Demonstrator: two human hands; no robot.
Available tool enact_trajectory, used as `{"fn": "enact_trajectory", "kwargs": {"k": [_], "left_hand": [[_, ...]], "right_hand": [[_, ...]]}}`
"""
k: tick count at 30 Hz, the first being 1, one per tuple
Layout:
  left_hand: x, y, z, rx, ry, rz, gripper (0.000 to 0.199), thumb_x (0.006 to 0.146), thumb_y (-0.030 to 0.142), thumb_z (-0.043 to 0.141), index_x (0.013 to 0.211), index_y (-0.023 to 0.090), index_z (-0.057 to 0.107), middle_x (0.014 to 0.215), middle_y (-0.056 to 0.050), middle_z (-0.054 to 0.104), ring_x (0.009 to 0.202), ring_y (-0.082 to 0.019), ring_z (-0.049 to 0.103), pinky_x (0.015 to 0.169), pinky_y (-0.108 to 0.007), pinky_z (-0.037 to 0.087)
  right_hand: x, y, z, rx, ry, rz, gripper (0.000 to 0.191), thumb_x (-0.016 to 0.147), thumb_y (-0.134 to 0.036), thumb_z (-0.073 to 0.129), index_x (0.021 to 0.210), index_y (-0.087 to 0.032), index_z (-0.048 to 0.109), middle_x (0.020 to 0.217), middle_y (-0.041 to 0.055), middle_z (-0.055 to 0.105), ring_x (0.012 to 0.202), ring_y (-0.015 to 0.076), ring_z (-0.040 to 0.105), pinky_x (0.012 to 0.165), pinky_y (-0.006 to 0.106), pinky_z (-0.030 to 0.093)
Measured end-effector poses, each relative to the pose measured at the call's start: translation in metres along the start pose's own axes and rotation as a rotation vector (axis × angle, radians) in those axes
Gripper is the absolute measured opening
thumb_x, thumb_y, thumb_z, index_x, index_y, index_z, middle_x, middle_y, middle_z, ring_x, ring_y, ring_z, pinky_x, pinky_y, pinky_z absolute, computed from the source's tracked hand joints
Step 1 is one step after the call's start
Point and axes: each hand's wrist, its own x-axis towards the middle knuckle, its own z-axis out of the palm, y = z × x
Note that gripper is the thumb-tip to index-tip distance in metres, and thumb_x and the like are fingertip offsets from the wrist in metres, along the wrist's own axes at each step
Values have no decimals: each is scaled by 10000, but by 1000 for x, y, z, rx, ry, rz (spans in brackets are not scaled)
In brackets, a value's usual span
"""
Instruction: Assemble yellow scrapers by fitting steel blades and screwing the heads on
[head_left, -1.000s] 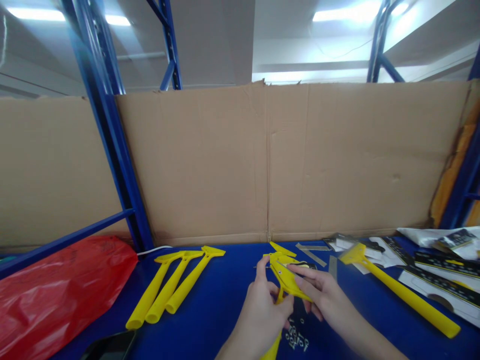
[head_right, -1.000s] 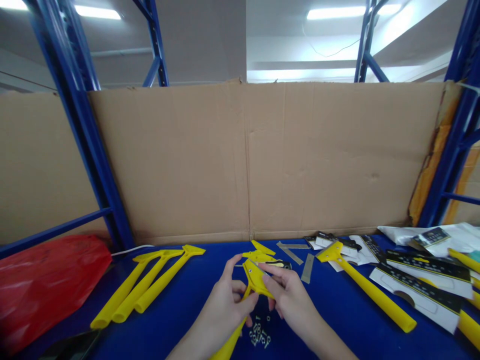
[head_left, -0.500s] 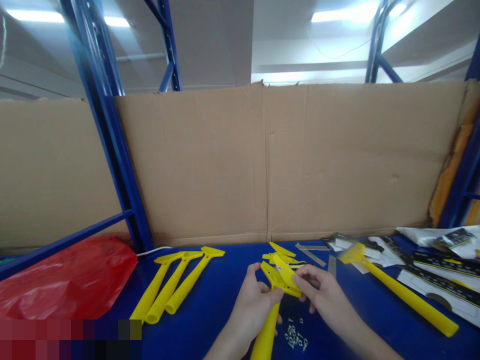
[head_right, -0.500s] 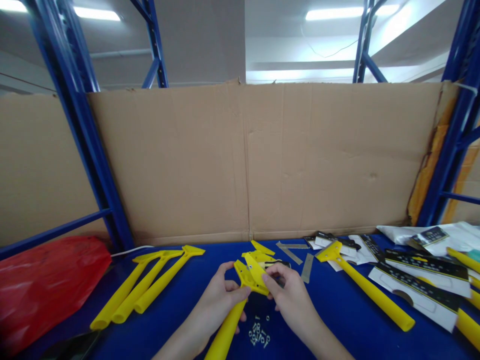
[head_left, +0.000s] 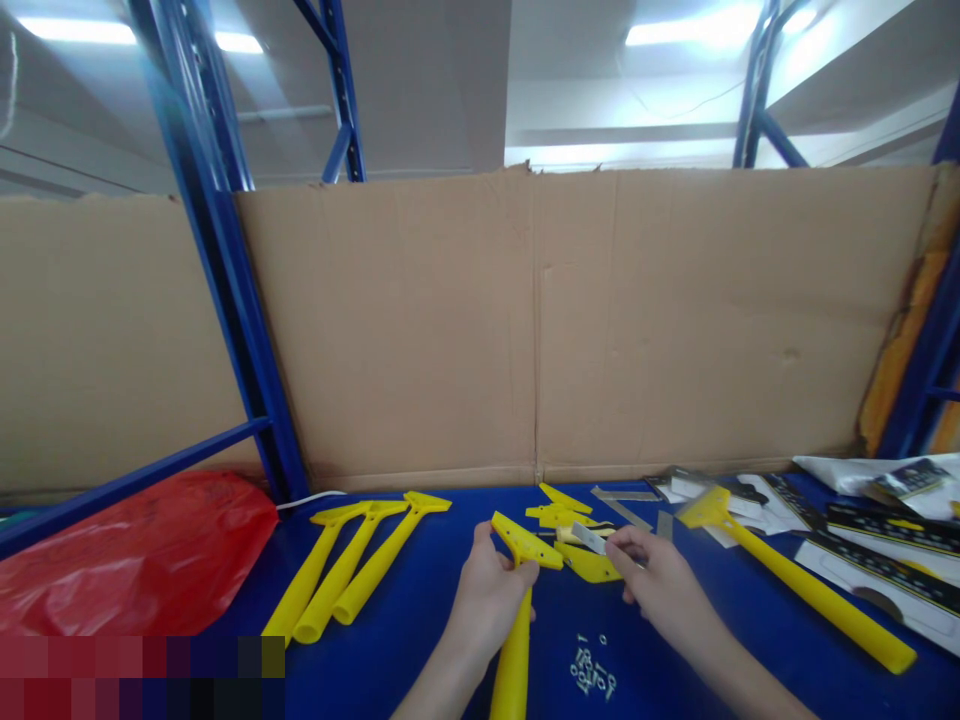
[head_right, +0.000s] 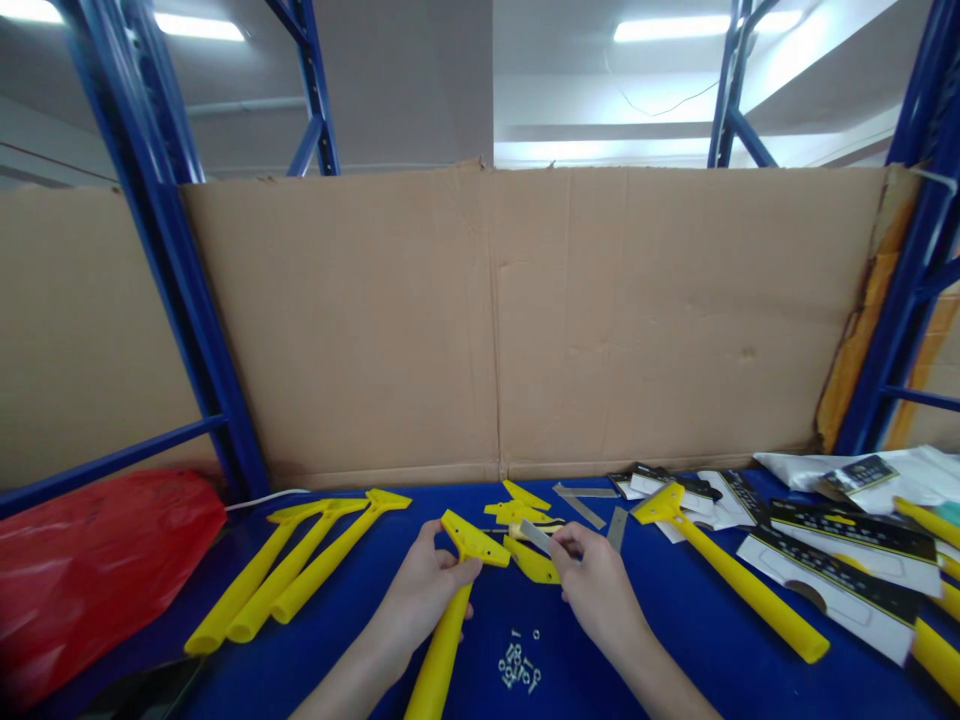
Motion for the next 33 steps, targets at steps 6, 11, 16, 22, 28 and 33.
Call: {"fn": "enact_trajectory", "kwargs": {"k": [6,11,16,22,28,33], "left_hand": [[-2,3,-2,-11,28,26,465,866,211,449,1270,198,220,769,9,547,418,-118,566,402,-231,455],[-14,8,1,-122,-90,33,485,876,197,441,1291,211,192,747,26,551,435,-121,585,429,-240,486],[-20,8,5,-141,-185,43,570,855,177,470,1334,235,166,710,38,554,426,-130,599,378,-198,430],[-21,4,10,-115,-251,49,595,808,166,529,1318,224,228,665,44,569,428,-141,599,360,-188,410],[-18,-4,15,-102,-303,97,634,772,183,563,1315,214,238,640,46,578,467,-161,615,369,-197,422],[-17,-8,17,-103,-302,115,669,744,191,592,1312,198,238,626,46,586,453,-149,597,361,-188,415]], "right_hand": [[-3,-7,-6,-90,104,-103,160,745,-345,528,671,-234,616,659,28,683,659,223,637,589,300,446],[-7,-18,-10,-32,210,-140,216,716,-398,566,707,-223,693,782,59,731,760,264,649,698,343,479],[-10,-24,-9,165,121,-58,306,654,-451,631,765,-193,755,782,69,733,641,229,609,508,308,476],[-13,-25,-4,342,-22,65,270,615,-428,691,723,-193,766,703,45,721,585,183,583,461,257,417],[-15,-26,-3,409,-146,57,220,622,-390,721,705,-189,760,743,36,736,709,202,631,648,280,463],[-16,-27,0,395,-175,44,196,615,-380,718,639,-187,734,671,20,708,619,159,605,576,251,447]]}}
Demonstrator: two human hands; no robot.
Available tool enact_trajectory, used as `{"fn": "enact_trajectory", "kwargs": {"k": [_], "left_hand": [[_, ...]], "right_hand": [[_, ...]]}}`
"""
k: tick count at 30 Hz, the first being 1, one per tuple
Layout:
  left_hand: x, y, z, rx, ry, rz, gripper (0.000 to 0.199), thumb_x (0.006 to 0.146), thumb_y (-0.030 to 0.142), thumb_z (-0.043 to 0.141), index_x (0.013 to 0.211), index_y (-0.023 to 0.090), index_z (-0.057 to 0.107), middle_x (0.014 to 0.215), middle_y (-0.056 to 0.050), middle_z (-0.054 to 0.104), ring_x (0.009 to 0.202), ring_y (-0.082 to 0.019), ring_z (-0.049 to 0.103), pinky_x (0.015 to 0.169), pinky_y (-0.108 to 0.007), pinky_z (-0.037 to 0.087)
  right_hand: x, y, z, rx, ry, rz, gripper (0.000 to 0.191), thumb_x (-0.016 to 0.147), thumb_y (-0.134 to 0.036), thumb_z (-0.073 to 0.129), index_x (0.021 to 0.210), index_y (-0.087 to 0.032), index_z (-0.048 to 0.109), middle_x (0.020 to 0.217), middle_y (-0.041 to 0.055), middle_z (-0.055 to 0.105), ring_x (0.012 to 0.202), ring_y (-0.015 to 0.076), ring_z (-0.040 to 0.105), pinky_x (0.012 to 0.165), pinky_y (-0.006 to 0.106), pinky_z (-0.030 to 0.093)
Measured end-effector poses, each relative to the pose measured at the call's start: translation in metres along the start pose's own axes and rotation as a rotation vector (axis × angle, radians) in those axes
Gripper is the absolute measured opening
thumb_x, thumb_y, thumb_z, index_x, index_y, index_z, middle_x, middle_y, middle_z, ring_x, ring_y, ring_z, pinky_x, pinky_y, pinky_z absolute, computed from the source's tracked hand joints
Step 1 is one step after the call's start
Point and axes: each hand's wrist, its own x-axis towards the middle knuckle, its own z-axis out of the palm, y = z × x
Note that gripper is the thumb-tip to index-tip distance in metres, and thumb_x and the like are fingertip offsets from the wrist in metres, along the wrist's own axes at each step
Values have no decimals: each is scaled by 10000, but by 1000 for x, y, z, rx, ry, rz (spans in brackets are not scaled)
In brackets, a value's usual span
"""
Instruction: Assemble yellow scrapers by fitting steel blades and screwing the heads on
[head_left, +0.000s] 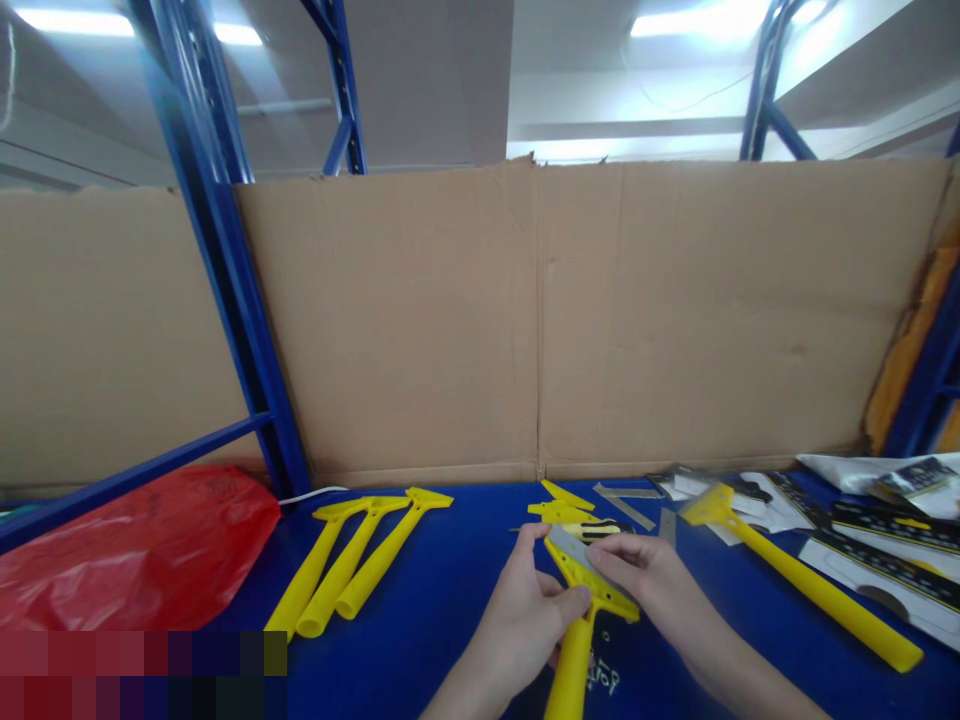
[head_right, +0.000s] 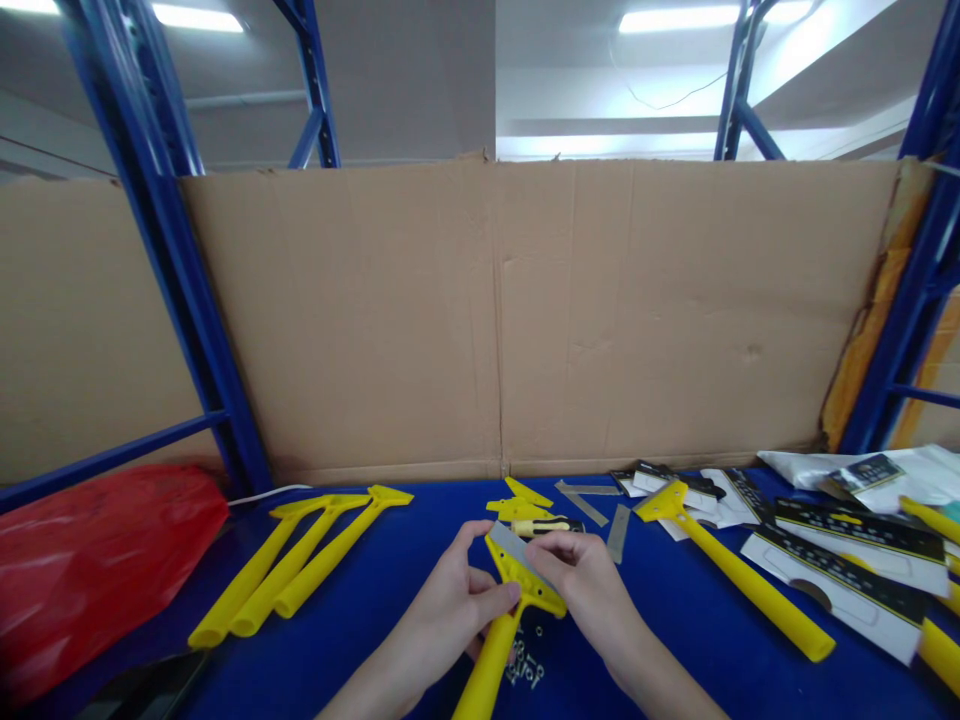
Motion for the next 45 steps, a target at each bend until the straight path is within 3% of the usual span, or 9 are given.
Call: {"fn": "enact_trajectory", "kwargs": {"k": [6,11,16,20,25,29,31,34,45], "left_hand": [[-2,6,1,-24,-3,1,569,734,232,631,1204,196,313,591,52,583,439,-122,569,359,-160,405],[0,11,1,-58,-4,-45,246,879,396,424,1011,192,384,527,13,600,399,-123,555,352,-174,415],[-1,15,-2,-101,96,-72,124,896,303,416,861,185,420,520,-11,611,436,-133,591,371,-179,438],[-4,20,-1,-214,157,-54,116,901,278,438,850,174,436,538,-31,633,464,-133,616,409,-186,468],[-3,22,-3,-339,313,-2,103,903,248,464,861,155,453,586,-61,660,509,-151,652,458,-221,518],[-1,20,-5,-417,385,23,101,889,239,503,872,148,463,628,-90,680,555,-168,674,499,-249,547],[-1,20,-6,-429,395,21,99,884,233,513,876,147,466,620,-87,678,556,-172,677,500,-253,549],[-1,20,-6,-417,381,3,111,883,244,517,883,147,463,594,-85,673,553,-187,682,492,-258,547],[0,21,-9,-331,370,-3,207,854,312,549,953,154,461,624,-75,679,570,-184,676,494,-265,541]], "right_hand": [[0,-1,4,-104,-25,115,284,603,-457,688,646,-176,676,490,-17,596,334,78,434,310,202,301],[2,6,5,-110,-40,94,328,592,-478,698,713,-178,651,454,-29,574,282,61,393,276,195,281],[3,7,6,-83,11,92,426,546,-485,735,824,-175,645,446,-63,540,274,46,362,266,184,276],[0,3,9,-32,-2,117,485,622,-568,658,891,-169,604,459,-61,545,289,56,406,285,174,321],[-8,1,14,62,-52,261,428,728,-589,580,841,-176,582,510,-41,565,384,85,519,345,171,385],[-16,1,16,55,-189,282,381,754,-543,599,815,-168,567,582,-12,617,494,99,593,434,173,426],[-19,2,17,56,-232,282,362,757,-512,612,863,-171,554,586,-3,637,508,118,610,472,200,451],[-20,3,18,95,-177,270,348,769,-481,604,930,-180,537,574,-11,638,493,119,598,494,218,462],[-8,7,17,89,-182,207,370,697,-547,591,758,-188,529,406,-64,534,313,64,445,346,168,330]]}}
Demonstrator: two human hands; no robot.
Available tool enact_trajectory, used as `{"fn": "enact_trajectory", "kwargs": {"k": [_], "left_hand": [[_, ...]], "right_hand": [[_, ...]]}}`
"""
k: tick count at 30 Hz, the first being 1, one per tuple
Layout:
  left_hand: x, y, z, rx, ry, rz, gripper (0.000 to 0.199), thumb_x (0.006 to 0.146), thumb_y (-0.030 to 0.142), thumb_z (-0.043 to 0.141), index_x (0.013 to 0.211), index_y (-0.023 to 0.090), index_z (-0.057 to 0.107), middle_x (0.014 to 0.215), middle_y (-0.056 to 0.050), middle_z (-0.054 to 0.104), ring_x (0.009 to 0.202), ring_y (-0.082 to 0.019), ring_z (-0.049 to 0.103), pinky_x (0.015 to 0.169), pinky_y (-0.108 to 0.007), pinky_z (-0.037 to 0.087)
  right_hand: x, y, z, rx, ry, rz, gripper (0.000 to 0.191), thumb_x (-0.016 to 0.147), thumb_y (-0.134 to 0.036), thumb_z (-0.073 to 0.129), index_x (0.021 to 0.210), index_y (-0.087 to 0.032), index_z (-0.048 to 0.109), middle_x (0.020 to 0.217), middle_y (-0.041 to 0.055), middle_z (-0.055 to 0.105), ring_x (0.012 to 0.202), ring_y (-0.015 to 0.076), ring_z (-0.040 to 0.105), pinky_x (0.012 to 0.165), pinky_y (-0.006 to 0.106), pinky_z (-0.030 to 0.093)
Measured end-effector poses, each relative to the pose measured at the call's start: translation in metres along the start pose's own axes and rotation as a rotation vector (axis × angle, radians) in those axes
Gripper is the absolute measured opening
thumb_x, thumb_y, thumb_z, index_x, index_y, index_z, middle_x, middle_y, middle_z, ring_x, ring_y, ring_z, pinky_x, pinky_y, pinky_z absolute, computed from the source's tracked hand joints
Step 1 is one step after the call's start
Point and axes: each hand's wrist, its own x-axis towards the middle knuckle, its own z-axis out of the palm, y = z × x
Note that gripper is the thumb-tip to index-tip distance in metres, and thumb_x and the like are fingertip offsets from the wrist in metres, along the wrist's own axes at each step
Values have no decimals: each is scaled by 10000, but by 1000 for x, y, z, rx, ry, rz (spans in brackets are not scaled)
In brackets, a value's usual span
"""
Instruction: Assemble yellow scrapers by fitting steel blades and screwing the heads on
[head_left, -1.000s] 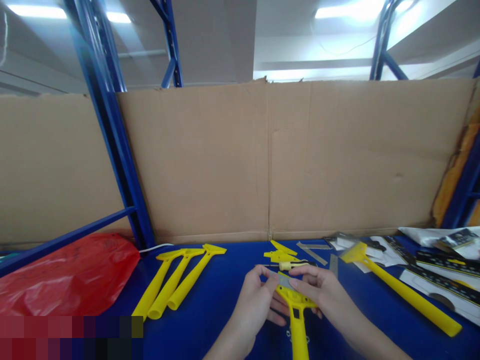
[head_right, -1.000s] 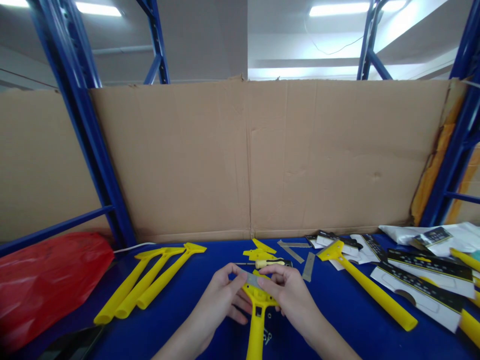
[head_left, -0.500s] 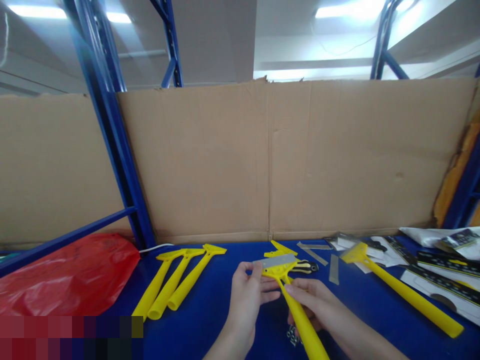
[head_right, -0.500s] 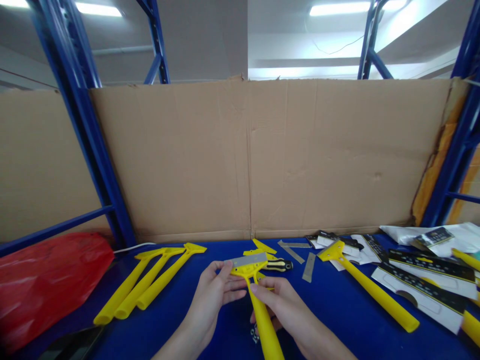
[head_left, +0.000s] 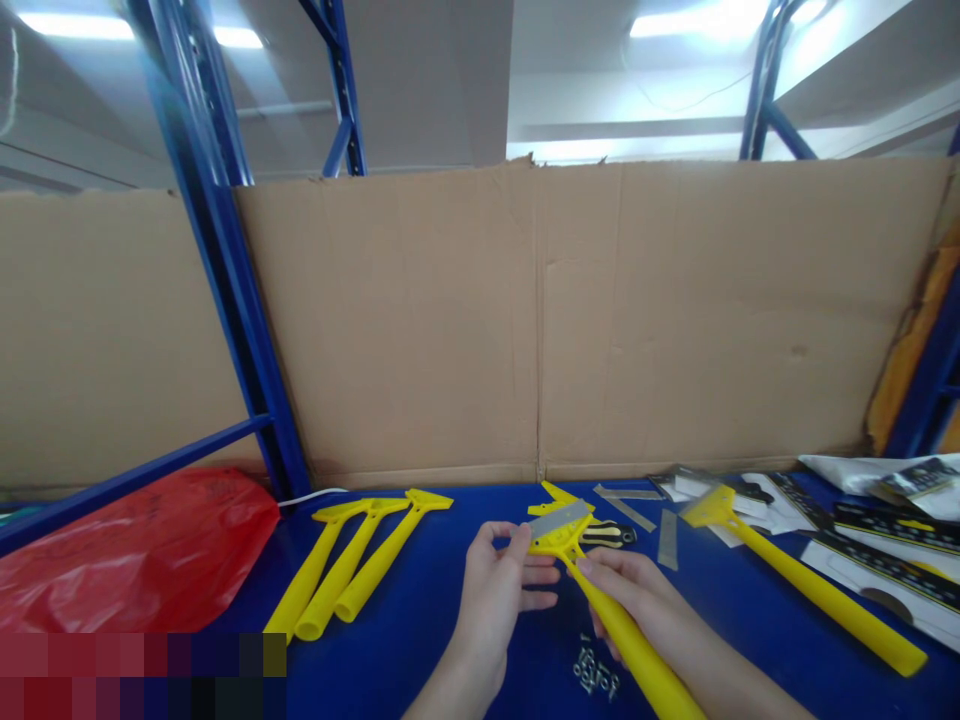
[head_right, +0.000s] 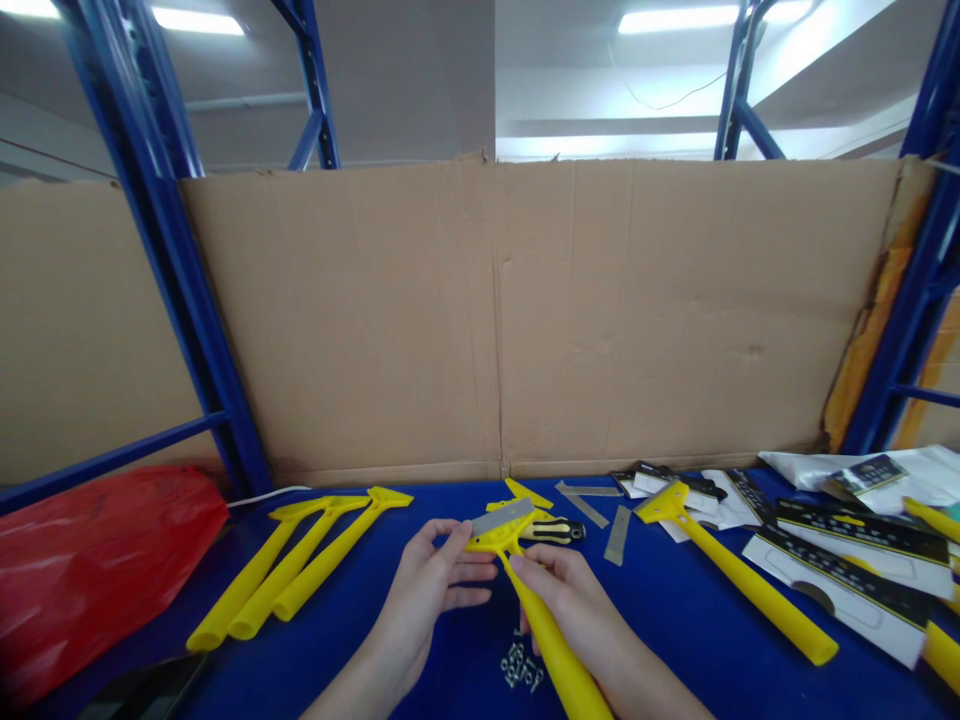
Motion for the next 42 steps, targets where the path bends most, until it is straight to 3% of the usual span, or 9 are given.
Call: {"fn": "enact_trajectory", "kwargs": {"k": [13,22,25,27,31,33,38,40,42], "left_hand": [[0,0,-1,23,-4,12,161,844,235,538,952,153,450,646,-81,675,575,-181,669,500,-266,537],[6,-5,-2,86,-2,31,429,780,585,512,898,175,468,626,-32,630,510,-154,607,409,-222,449],[12,-15,-2,177,-23,39,381,795,565,487,821,185,467,602,-12,596,483,-139,568,386,-203,394],[14,-22,-3,337,-38,110,278,825,469,478,765,198,465,606,-4,576,495,-140,556,389,-202,367],[10,-30,-4,827,-82,563,161,850,256,440,719,208,519,705,-30,612,689,-181,587,634,-288,444],[7,-30,-4,957,-156,708,168,846,184,411,785,212,565,837,-56,640,842,-213,584,761,-331,446],[6,-31,-8,1012,-485,818,376,813,52,374,1089,212,573,1142,-78,606,1130,-209,489,967,-340,382],[8,-32,-10,1054,-530,806,405,820,56,374,1144,212,561,1152,-87,604,1130,-220,487,967,-352,378],[9,-30,-11,1110,-483,779,370,828,95,403,1139,205,570,1102,-99,616,1062,-240,513,922,-370,398]], "right_hand": [[3,-1,-2,-41,-18,40,398,657,-589,591,690,-204,498,388,-68,518,294,62,429,359,176,338],[2,-6,-7,19,74,-6,400,672,-576,596,755,-186,563,416,-48,533,311,78,448,332,187,322],[2,-9,-10,39,132,1,382,691,-561,590,778,-189,572,426,-42,537,324,86,461,333,186,319],[2,-10,-12,53,149,-13,375,693,-558,590,773,-193,568,423,-40,538,322,88,463,333,187,318],[3,-10,-14,71,143,-56,366,697,-544,597,779,-189,564,426,-39,545,322,88,470,343,189,335],[2,-10,-14,68,145,-63,371,692,-545,600,778,-185,570,429,-38,544,326,90,475,344,191,336],[1,-12,-11,80,170,-49,384,661,-558,615,755,-188,573,435,-41,538,329,91,466,334,194,326],[1,-12,-12,85,162,-52,387,653,-559,619,750,-188,574,430,-43,534,326,90,460,331,195,323],[1,-12,-13,88,154,-62,401,651,-564,620,776,-184,584,426,-44,537,327,91,462,333,196,328]]}}
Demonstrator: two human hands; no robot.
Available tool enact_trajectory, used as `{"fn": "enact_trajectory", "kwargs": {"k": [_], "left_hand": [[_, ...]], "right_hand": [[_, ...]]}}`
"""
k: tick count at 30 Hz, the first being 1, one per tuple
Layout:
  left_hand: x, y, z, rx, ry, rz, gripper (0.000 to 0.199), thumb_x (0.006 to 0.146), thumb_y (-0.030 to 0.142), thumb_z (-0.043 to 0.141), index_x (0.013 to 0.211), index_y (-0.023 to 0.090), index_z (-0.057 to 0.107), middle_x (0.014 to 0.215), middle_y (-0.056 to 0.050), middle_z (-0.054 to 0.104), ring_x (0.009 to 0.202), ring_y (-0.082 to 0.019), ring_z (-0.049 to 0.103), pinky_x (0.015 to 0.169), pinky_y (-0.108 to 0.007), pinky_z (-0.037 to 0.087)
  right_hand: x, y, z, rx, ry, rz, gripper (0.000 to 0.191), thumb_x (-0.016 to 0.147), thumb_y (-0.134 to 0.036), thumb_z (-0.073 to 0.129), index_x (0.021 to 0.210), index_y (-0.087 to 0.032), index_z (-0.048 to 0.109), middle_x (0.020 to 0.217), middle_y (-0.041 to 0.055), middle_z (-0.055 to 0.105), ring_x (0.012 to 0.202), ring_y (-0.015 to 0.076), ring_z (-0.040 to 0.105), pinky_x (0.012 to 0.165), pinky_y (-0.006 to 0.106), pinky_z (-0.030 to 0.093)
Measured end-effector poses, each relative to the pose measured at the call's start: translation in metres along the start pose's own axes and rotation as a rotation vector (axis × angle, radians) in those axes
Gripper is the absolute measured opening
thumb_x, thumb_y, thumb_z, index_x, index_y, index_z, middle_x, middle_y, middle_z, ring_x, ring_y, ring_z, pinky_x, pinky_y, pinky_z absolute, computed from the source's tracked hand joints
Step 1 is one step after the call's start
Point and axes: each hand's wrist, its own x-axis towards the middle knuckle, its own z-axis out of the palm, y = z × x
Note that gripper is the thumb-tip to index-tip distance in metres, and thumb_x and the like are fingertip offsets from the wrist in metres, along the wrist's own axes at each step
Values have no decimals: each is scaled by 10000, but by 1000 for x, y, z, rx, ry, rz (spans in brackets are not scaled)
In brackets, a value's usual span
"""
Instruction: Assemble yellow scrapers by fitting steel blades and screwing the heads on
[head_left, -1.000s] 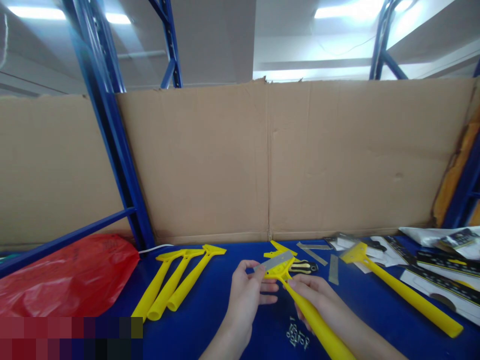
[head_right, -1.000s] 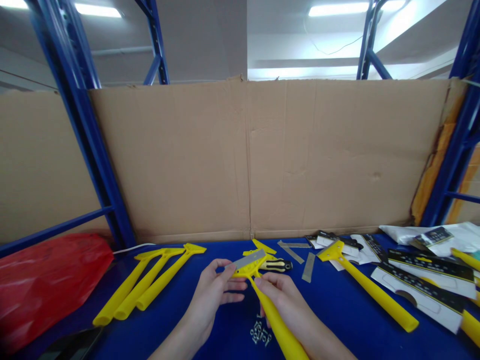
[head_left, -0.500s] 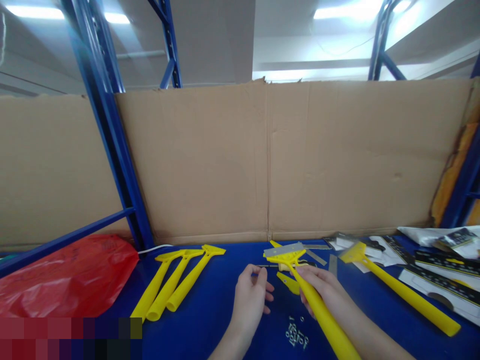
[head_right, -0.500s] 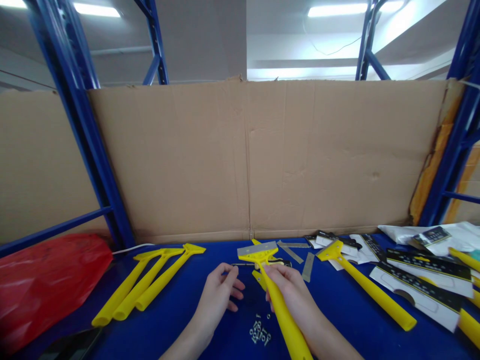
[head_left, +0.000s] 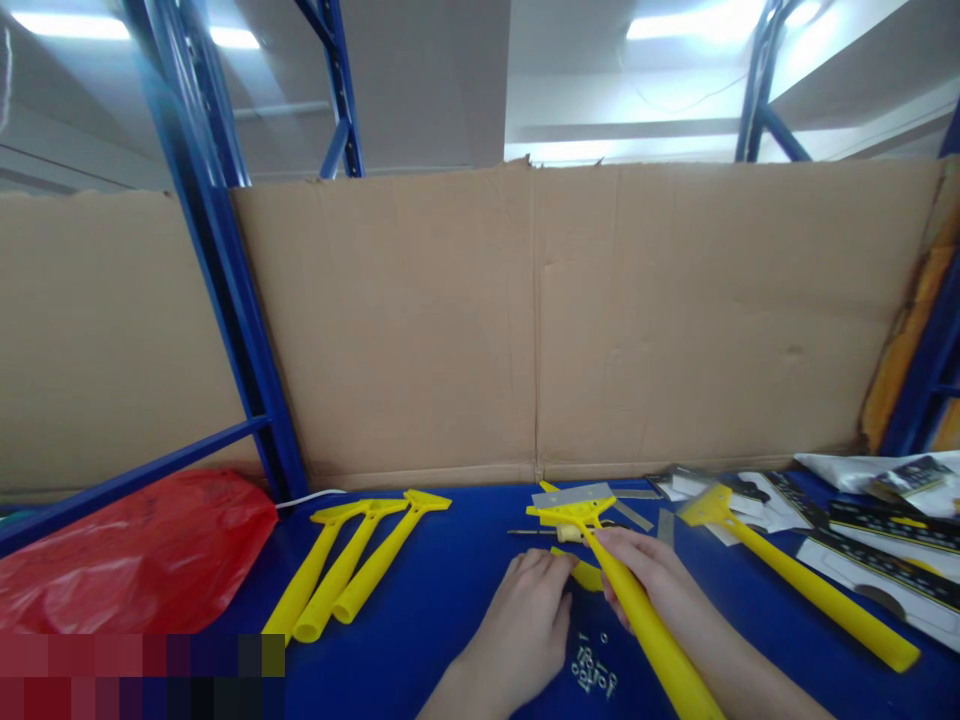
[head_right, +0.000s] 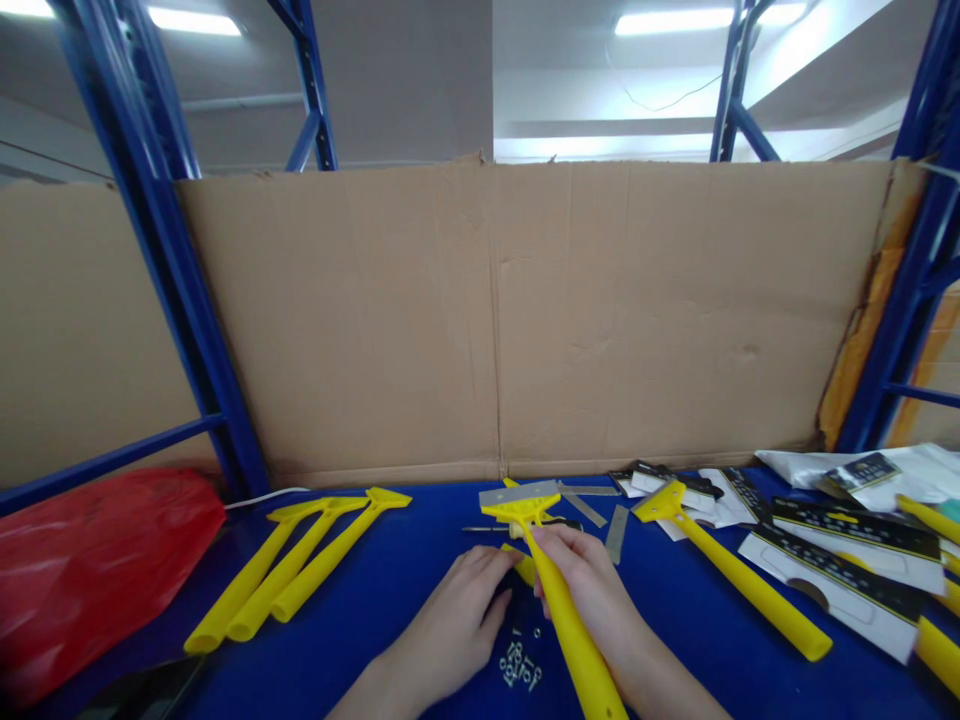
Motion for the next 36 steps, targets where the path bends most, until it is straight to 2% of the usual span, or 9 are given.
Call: {"fn": "enact_trajectory", "kwargs": {"k": [6,9,15,17,21,24,28,33,36], "left_hand": [[2,-4,-11,155,-4,-74,322,791,208,558,1111,191,590,1081,-97,599,1063,-285,471,894,-427,372],[1,-7,-13,131,-32,-111,247,795,247,580,1032,188,617,1080,-87,580,1061,-275,469,887,-420,365],[2,-9,-12,35,-42,-253,62,741,197,618,802,192,608,956,-45,602,979,-245,505,842,-386,345],[3,-9,-13,13,-54,-298,79,721,182,627,796,191,605,914,-38,617,934,-234,522,826,-376,338],[4,-10,-15,-5,-77,-370,246,695,242,660,931,200,606,898,-32,631,881,-218,534,811,-360,341],[5,-12,-13,20,-53,-368,211,726,321,640,902,206,625,951,-43,627,945,-238,520,835,-369,336],[5,-10,-10,33,-42,-382,128,736,290,637,832,205,640,983,-52,621,1008,-266,508,869,-397,322],[6,-9,-10,-27,-42,-381,96,708,209,655,798,191,630,902,-35,644,903,-231,545,824,-372,352],[6,-12,-11,25,11,-298,61,741,151,600,773,186,638,869,-34,664,891,-221,550,802,-354,358]], "right_hand": [[1,2,-2,19,-17,-7,384,672,-556,620,769,-187,570,431,-47,554,326,83,471,341,188,335],[0,1,-1,27,-19,0,375,678,-553,618,758,-191,562,420,-50,547,313,77,457,330,183,318],[-1,0,0,30,-2,19,369,700,-538,601,818,-189,581,418,-48,549,316,77,459,328,175,310],[-1,0,0,29,-7,15,366,699,-538,602,810,-190,577,416,-48,549,316,77,461,328,175,312],[0,0,0,8,-7,5,390,682,-553,609,801,-182,587,410,-46,546,312,84,463,323,184,319],[1,0,0,0,3,3,390,689,-548,605,820,-180,595,408,-45,553,312,85,467,329,183,325],[0,1,0,7,-12,3,380,699,-539,603,822,-180,599,404,-41,559,312,85,472,334,181,325],[0,1,-1,2,-14,1,370,713,-534,596,818,-179,599,409,-43,558,315,81,471,338,179,323],[0,-1,-1,4,-2,15,368,701,-531,608,817,-182,593,408,-44,553,317,87,473,337,186,325]]}}
